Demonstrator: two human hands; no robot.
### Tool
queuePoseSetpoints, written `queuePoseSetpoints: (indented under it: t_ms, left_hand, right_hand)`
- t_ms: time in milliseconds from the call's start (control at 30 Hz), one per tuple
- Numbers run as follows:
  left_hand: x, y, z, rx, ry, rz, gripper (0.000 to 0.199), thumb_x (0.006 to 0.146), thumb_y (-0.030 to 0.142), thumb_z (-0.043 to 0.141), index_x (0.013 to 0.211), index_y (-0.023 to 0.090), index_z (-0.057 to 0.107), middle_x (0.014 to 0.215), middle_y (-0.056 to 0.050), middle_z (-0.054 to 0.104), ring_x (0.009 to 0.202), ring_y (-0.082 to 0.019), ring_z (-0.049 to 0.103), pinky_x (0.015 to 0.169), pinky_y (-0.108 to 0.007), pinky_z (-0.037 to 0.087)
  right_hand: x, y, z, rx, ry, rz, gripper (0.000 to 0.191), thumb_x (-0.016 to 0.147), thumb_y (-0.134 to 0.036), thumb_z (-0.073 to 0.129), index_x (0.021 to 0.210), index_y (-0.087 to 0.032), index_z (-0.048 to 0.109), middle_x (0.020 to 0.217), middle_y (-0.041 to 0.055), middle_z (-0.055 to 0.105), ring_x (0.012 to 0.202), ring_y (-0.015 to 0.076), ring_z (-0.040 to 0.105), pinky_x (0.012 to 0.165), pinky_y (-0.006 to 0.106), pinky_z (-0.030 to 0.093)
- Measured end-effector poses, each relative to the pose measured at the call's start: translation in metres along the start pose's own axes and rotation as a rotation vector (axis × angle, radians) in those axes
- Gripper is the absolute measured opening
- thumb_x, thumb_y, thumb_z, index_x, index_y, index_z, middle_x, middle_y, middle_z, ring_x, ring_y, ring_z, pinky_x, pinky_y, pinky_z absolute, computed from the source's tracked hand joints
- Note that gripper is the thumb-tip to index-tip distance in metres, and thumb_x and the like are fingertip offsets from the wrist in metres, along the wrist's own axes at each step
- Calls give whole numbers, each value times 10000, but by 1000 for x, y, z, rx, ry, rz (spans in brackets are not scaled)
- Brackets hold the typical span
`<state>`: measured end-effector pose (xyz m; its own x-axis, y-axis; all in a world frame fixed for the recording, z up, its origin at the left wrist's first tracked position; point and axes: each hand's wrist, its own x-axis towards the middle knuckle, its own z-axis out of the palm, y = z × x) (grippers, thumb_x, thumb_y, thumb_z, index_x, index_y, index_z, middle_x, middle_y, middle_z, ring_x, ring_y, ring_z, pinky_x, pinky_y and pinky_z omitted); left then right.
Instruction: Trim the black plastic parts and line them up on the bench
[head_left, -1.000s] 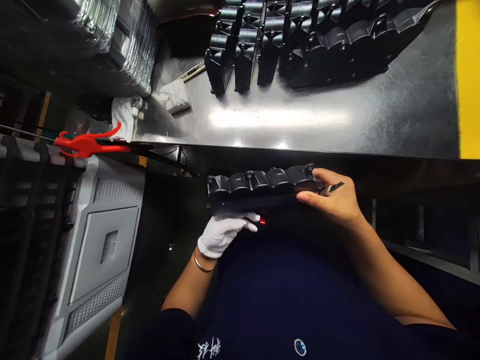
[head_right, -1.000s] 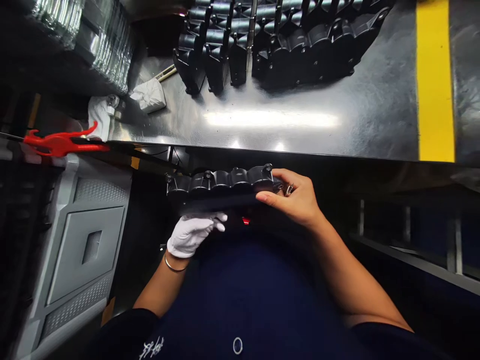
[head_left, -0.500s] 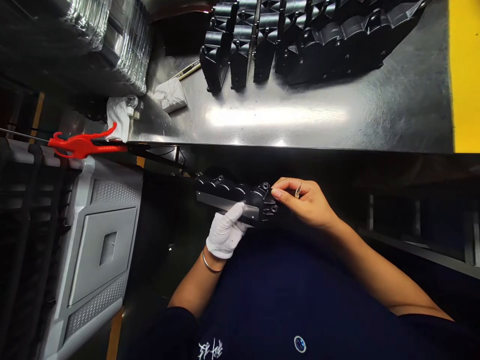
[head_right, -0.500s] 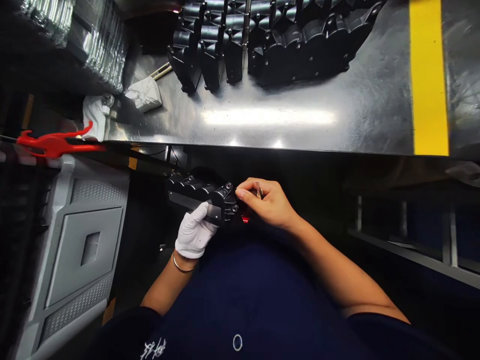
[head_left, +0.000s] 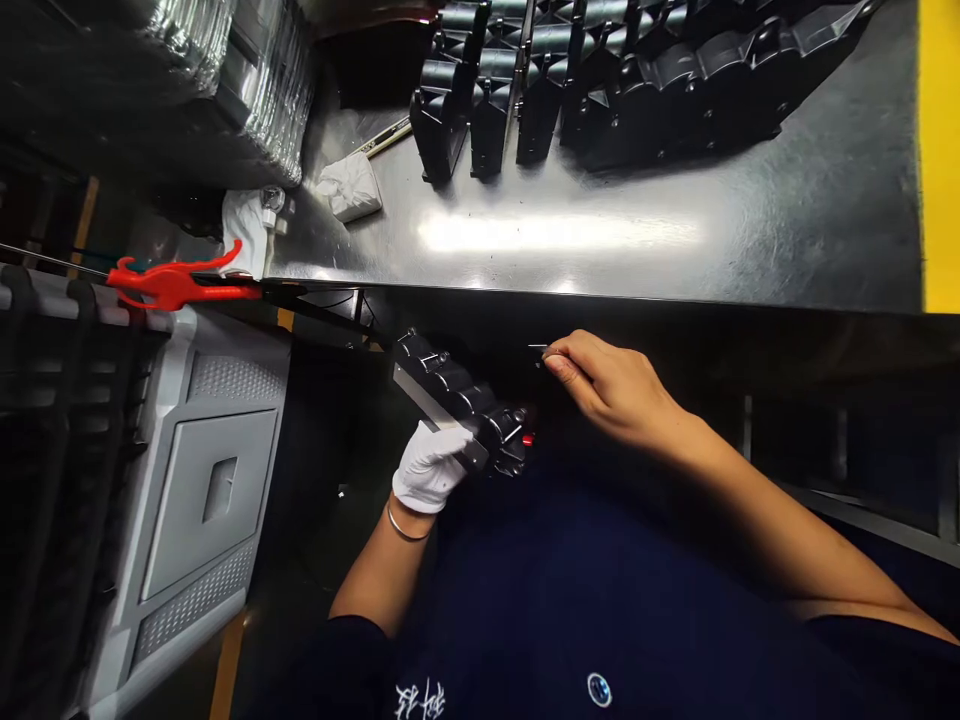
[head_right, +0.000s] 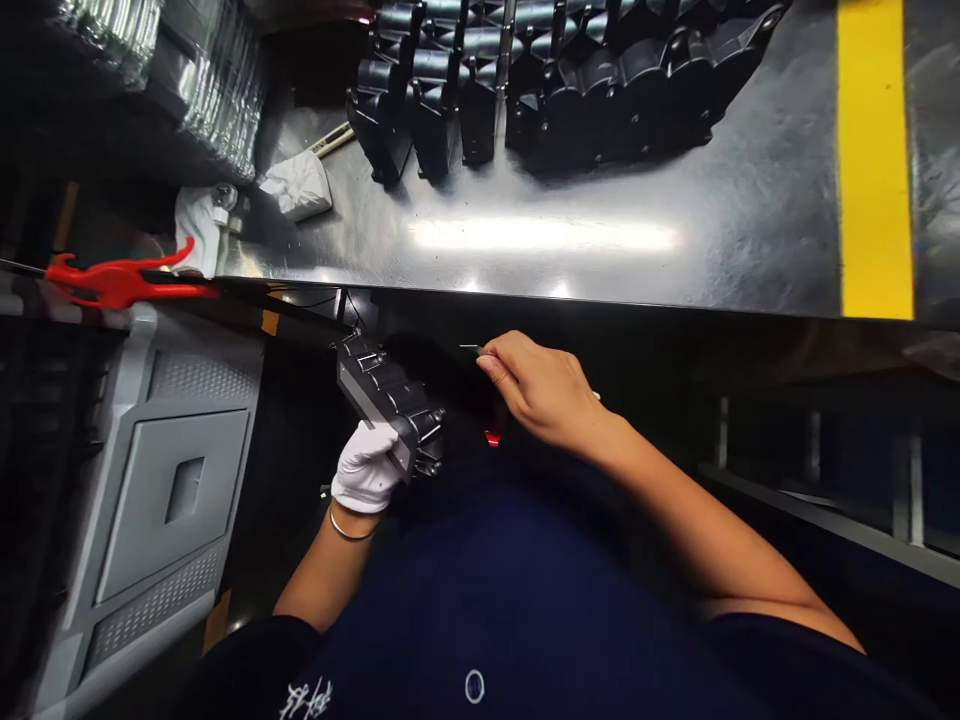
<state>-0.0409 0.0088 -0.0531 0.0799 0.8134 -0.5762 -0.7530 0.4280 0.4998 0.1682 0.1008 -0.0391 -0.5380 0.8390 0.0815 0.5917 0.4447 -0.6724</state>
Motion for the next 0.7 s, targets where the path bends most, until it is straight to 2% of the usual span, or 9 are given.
queuePoseSetpoints:
  t_ms: [67, 133, 233, 333, 467, 600, 700]
  left_hand:
    - [-2, 0, -6, 99, -77, -4, 301, 503, 176, 803, 796, 167, 734, 719, -23, 727, 649, -194, 684, 637, -297, 566]
    - [-3, -1, -8, 172, -108, -49, 384, 482, 215, 820, 854, 157, 745, 722, -43, 732, 653, -224, 688, 631, -323, 562]
    - [-3, -4, -2, 215, -139, -100, 478, 477, 251, 832, 937, 157, 741, 795, -64, 748, 743, -268, 705, 705, -366, 570]
    - [-3, -7, 7, 200, -135, -71, 455, 511, 270, 826, 944, 163, 737, 869, -71, 753, 815, -277, 707, 772, -383, 570]
    - [-5, -10, 13, 132, -73, -27, 358, 550, 217, 814, 898, 174, 740, 866, -62, 754, 800, -245, 712, 760, -331, 574]
    - [-5, -13, 14, 54, 23, -44, 404, 588, 136, 779, 981, 204, 715, 855, -30, 752, 802, -212, 715, 791, -303, 567]
    - [-5, -16, 16, 20, 89, -59, 435, 600, 66, 734, 1013, 199, 700, 788, -10, 744, 756, -191, 713, 760, -279, 570]
  right_hand:
    - [-4, -8, -7, 114, -97, -167, 271, 991, -317, 381, 891, -180, 592, 754, 25, 639, 630, 115, 576, 592, 227, 416]
    - [-7, -16, -11, 204, -173, -330, 351, 977, -438, 405, 856, -166, 591, 692, 17, 609, 595, 107, 547, 564, 217, 398]
    - [-10, -22, -11, 208, -199, -458, 494, 886, -623, 466, 724, -166, 562, 596, -4, 518, 533, 107, 468, 494, 228, 327]
    - [-10, -21, -7, 209, -127, -486, 493, 883, -593, 500, 609, -183, 490, 538, -25, 430, 494, 98, 395, 472, 234, 283]
    - [-12, -17, -6, 149, 9, -477, 473, 893, -503, 551, 549, -196, 441, 504, -38, 360, 468, 98, 333, 459, 256, 230]
    - [-12, -14, -6, 60, 74, -399, 480, 878, -576, 524, 584, -198, 493, 530, -18, 414, 494, 110, 365, 474, 265, 250]
    - [-13, -13, -5, 29, 103, -389, 492, 882, -598, 496, 604, -192, 511, 540, -8, 440, 503, 114, 391, 474, 268, 255]
